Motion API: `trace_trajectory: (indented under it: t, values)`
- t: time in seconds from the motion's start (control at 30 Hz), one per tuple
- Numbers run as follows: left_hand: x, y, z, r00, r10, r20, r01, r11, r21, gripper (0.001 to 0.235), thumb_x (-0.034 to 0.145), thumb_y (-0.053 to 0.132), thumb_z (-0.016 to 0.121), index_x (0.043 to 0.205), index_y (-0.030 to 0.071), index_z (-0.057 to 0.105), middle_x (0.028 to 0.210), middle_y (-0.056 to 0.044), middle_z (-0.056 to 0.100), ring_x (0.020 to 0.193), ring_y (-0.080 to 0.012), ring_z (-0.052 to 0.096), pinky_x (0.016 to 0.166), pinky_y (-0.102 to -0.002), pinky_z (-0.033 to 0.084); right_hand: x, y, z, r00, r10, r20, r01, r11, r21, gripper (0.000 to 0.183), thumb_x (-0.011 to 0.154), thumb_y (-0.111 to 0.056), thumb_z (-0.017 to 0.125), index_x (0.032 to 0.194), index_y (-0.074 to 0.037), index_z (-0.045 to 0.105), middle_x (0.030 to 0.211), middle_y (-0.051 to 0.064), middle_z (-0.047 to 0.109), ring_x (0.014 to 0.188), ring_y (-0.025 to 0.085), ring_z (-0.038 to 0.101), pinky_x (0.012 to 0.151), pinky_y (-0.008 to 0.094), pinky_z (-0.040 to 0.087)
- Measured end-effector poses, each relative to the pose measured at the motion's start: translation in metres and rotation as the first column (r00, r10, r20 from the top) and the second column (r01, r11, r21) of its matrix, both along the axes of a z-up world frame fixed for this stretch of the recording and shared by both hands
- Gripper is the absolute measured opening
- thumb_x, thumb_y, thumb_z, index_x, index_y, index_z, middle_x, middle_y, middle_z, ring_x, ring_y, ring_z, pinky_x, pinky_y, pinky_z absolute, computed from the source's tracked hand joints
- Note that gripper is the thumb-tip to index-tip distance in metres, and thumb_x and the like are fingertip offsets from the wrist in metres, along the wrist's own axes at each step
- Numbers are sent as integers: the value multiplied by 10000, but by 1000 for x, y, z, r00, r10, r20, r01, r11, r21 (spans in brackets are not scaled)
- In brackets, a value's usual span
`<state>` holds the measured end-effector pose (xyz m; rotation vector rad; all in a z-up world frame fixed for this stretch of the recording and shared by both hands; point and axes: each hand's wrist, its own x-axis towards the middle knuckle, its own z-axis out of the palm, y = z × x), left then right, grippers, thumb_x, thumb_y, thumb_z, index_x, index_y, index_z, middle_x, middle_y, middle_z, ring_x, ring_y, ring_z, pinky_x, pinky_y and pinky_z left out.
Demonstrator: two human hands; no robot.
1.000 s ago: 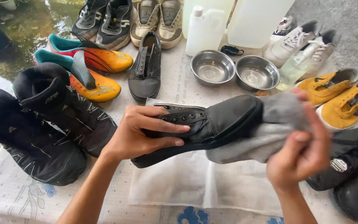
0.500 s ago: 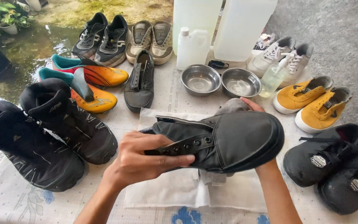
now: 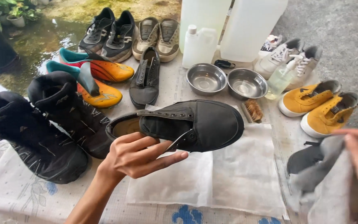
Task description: The person scrubs a black shoe with a brush and wipes it with a cloth. They rotate the shoe to clean the sole and sides, then wipe the upper again. The shoe is handled one at a time on a table with other shoes and cleaning supplies nearby.
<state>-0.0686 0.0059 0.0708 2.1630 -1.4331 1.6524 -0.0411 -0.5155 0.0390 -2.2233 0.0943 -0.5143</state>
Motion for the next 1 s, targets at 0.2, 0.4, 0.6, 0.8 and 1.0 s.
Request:
trace_trajectory:
  t: [0.2, 0.4, 0.6, 0.8, 1.0]
  values:
    - [10, 0, -15, 1000, -11, 19, 11, 1000, -14, 244, 1049, 188, 691, 1275, 278, 704, 938, 70, 679, 692, -49, 578, 561, -206, 325, -2, 50, -46, 917, -128, -378, -197, 679, -708, 223, 884, -414, 660, 1032, -370, 821, 1145, -243, 795, 1094, 29, 748, 975, 305, 597]
    - [16, -8, -26, 991, 25, 129, -30, 999, 41, 281, 1059, 262, 740, 1331, 292, 681, 1014, 91, 681, 721, -35, 539, 582, -194, 324, -8, 123, -3, 933, 341, -112, -358, 866, -349, 753, 959, -603, 261, 1440, -119, 578, 1514, 101, 570, 1416, 248, 508, 1133, 378, 358]
    - [30, -23, -43, 964, -43, 261, 18, 995, 97, 323, 1087, 273, 578, 1396, 353, 631, 968, 142, 673, 742, -18, 508, 616, -187, 319, 5, 204, 0, 885, 427, -184, -274, 800, 534, 809, 661, -155, 758, 1427, -11, 541, 1337, 132, 684, 1176, 203, 657, 1014, 316, 509]
    - [31, -25, -58, 923, 256, -286, -283, 958, -55, 522, 1068, 152, 710, 1527, 243, 477, 948, 100, 680, 890, -108, 638, 902, -330, 392, -24, 253, 18, 980, 173, 100, -200, 874, 443, 587, 806, -118, 714, 1371, 1, 607, 1218, 122, 706, 1097, 184, 668, 986, 274, 532]
    - [-3, -51, -17, 534, -103, -839, -209, 946, -250, 932, 973, 718, 135, 1642, 69, 153, 873, -29, 504, 866, -210, 543, 1106, -478, 241, -73, 311, 3, 949, -101, 300, -70, 857, 510, 681, 692, -14, 783, 1348, 40, 608, 1136, 208, 733, 932, 194, 701, 805, 262, 587]
